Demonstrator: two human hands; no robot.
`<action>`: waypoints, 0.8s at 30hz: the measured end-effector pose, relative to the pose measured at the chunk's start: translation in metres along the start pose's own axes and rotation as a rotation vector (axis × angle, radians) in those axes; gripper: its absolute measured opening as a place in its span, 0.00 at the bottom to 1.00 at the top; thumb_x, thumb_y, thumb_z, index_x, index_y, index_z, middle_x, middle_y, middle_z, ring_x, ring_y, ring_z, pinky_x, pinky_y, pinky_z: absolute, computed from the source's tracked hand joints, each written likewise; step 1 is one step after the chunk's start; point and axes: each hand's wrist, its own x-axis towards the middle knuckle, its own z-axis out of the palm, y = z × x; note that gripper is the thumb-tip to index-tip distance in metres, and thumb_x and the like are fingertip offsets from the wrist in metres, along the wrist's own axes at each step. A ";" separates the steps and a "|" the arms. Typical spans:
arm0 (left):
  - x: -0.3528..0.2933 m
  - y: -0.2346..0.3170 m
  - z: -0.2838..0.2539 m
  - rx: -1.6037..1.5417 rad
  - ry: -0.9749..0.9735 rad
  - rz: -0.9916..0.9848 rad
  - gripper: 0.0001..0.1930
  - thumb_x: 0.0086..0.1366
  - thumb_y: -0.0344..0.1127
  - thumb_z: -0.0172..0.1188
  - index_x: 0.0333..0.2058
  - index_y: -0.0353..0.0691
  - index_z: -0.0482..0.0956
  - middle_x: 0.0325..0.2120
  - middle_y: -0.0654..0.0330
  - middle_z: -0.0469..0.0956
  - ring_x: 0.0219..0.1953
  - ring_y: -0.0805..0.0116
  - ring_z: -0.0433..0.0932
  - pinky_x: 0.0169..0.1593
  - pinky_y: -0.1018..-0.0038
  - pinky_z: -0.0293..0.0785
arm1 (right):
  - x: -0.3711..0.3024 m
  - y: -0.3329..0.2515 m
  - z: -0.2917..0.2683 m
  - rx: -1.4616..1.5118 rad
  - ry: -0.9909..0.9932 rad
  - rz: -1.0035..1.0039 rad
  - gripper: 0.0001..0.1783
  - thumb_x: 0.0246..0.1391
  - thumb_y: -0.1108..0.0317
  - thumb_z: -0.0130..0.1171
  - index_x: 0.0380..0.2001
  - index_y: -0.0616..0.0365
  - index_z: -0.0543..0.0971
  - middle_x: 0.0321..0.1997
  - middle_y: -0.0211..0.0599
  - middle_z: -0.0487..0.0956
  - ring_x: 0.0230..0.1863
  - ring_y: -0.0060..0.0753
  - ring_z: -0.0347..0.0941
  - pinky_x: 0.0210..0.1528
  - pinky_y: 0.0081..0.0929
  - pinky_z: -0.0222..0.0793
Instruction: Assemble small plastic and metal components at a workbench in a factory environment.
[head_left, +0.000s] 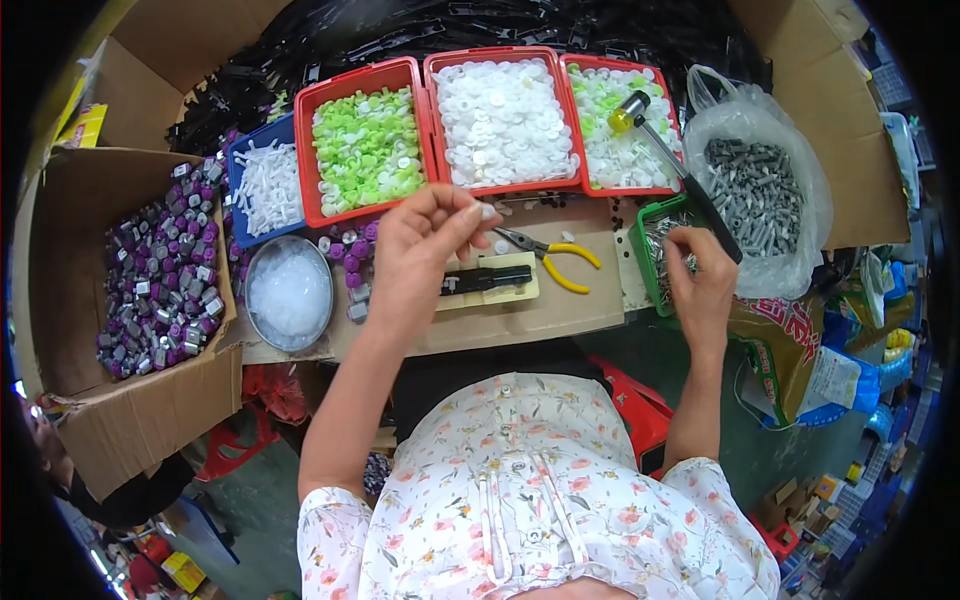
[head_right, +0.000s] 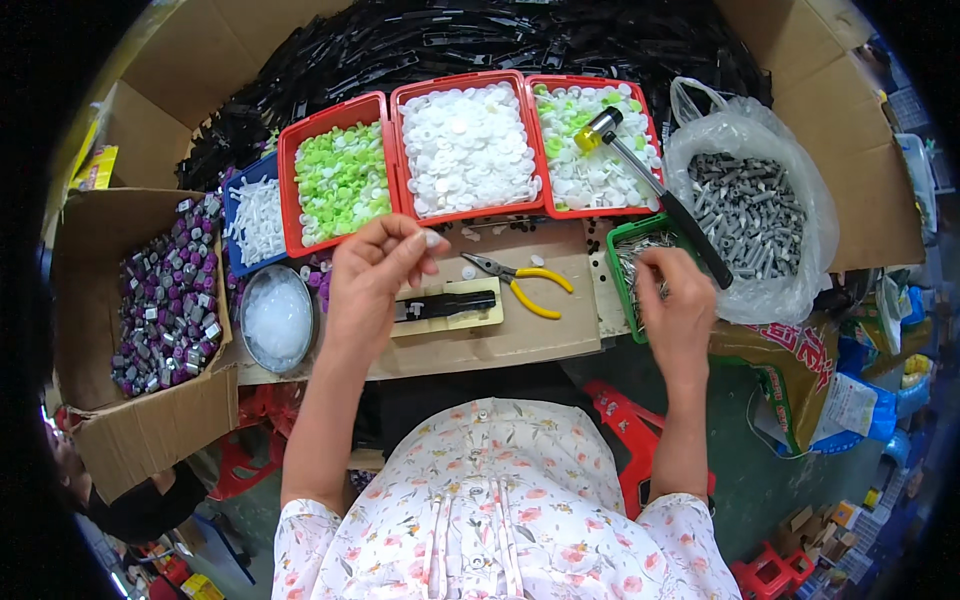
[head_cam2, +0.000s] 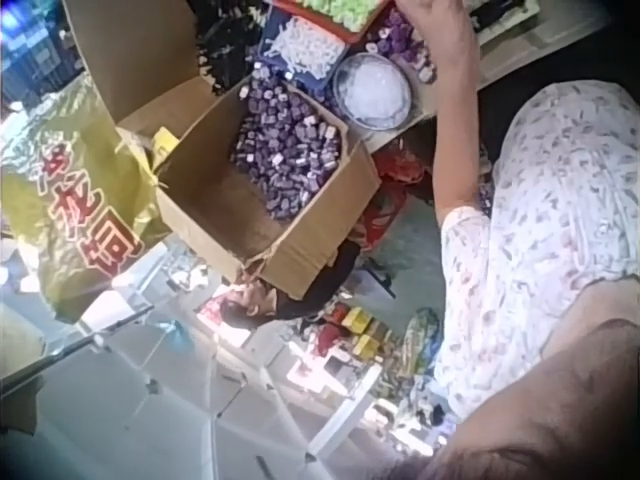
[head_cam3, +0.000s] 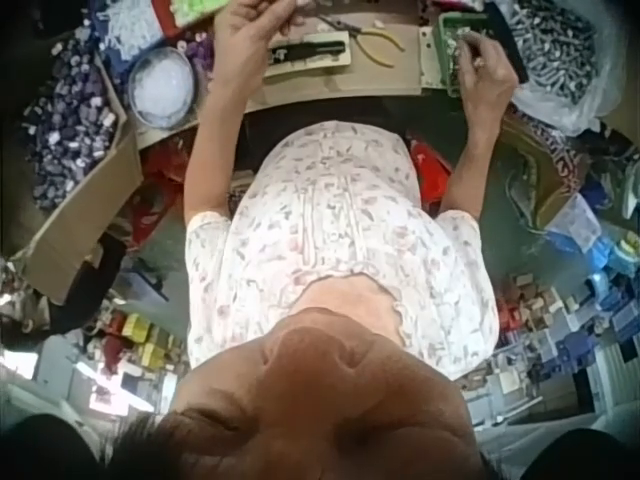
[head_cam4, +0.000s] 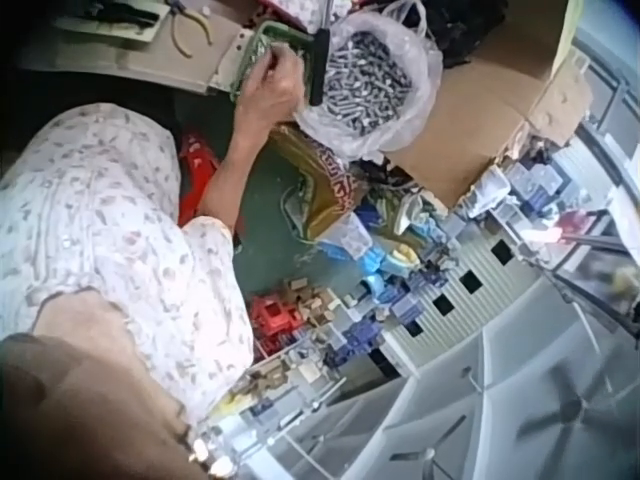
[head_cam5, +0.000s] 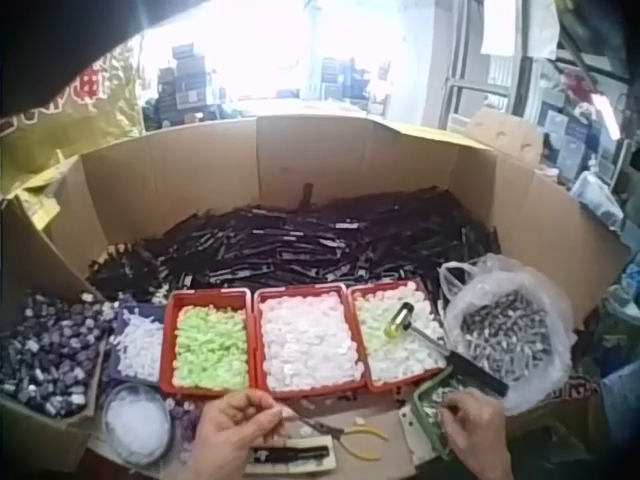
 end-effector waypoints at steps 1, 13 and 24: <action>-0.004 -0.006 0.003 -0.074 -0.008 -0.045 0.05 0.68 0.29 0.59 0.39 0.34 0.76 0.34 0.58 0.83 0.29 0.79 0.77 0.32 0.84 0.69 | 0.000 -0.011 0.004 0.110 -0.012 -0.010 0.05 0.51 0.80 0.61 0.34 0.67 0.80 0.31 0.42 0.81 0.32 0.36 0.79 0.37 0.29 0.72; -0.041 -0.032 0.030 -0.276 0.087 -0.004 0.05 0.67 0.26 0.60 0.40 0.32 0.76 0.36 0.57 0.81 0.33 0.75 0.80 0.36 0.81 0.74 | -0.001 -0.096 0.052 0.519 -0.162 -0.202 0.07 0.49 0.82 0.65 0.34 0.65 0.82 0.31 0.39 0.80 0.27 0.29 0.78 0.28 0.23 0.72; -0.047 -0.033 0.030 -0.191 0.097 0.139 0.04 0.67 0.25 0.60 0.39 0.31 0.77 0.40 0.56 0.81 0.35 0.76 0.79 0.40 0.80 0.77 | -0.004 -0.101 0.053 0.505 -0.140 -0.203 0.07 0.48 0.82 0.66 0.33 0.65 0.82 0.30 0.38 0.80 0.25 0.28 0.76 0.27 0.23 0.70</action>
